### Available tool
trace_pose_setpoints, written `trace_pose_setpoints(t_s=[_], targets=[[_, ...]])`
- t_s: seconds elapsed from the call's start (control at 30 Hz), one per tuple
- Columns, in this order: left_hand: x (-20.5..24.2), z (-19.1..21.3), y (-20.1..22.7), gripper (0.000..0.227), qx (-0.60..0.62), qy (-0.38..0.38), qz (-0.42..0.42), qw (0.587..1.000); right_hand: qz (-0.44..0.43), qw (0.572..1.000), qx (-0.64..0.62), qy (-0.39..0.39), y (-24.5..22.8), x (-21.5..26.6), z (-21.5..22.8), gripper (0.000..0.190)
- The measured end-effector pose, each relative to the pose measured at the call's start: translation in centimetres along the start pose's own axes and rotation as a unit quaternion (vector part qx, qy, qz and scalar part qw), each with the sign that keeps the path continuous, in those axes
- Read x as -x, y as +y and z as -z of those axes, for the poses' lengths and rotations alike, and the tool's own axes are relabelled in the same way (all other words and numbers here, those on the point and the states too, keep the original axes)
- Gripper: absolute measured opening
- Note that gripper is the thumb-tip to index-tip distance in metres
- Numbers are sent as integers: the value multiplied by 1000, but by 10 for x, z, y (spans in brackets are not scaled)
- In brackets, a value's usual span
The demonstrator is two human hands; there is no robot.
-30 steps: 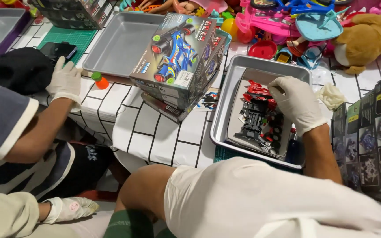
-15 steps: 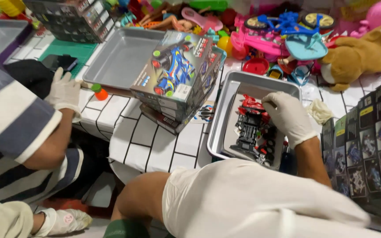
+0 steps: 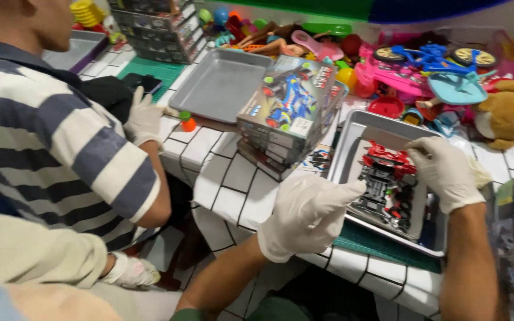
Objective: The person assembles a toy vehicle by connecting various plastic components, including a black chassis, red body parts, and wheels, using their gloved hands. They pick up pieces from a metal tray and fit them together on a table covered with a checkered cloth.
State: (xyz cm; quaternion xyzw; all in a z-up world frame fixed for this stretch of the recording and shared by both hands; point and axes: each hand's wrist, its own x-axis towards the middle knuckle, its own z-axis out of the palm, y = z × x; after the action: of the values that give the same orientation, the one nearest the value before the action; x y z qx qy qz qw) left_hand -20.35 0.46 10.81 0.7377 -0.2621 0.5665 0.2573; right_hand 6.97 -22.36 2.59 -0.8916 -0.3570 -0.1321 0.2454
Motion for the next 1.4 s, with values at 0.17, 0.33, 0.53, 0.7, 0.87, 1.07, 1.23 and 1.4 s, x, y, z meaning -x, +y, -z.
trace_pose_setpoints(t_s=[0.17,0.33,0.53,0.7,0.87,1.07,1.23,1.4], targets=[[28,-11,-16,47,64,-57,56,995,-89,994,-43,37,-4,15,9,21],[55,-39,-38,21,27,-146,130,980,-120,988,-79,61,-32,32,16,23],[84,-50,-60,34,25,-250,134,959,-126,986,-75,81,-51,48,20,20],[108,-55,-69,55,20,-325,206,923,-178,980,-88,26,-83,43,23,19],[129,-58,-68,57,39,-288,170,942,-157,981,-109,1,-88,42,22,17],[125,-53,-69,61,86,-291,198,932,-124,991,-38,21,-32,51,4,19],[122,-51,-67,60,93,-281,192,936,-140,990,-26,20,-37,61,6,21],[119,-50,-61,60,101,-264,193,940,-79,995,-30,61,-53,74,17,18]])
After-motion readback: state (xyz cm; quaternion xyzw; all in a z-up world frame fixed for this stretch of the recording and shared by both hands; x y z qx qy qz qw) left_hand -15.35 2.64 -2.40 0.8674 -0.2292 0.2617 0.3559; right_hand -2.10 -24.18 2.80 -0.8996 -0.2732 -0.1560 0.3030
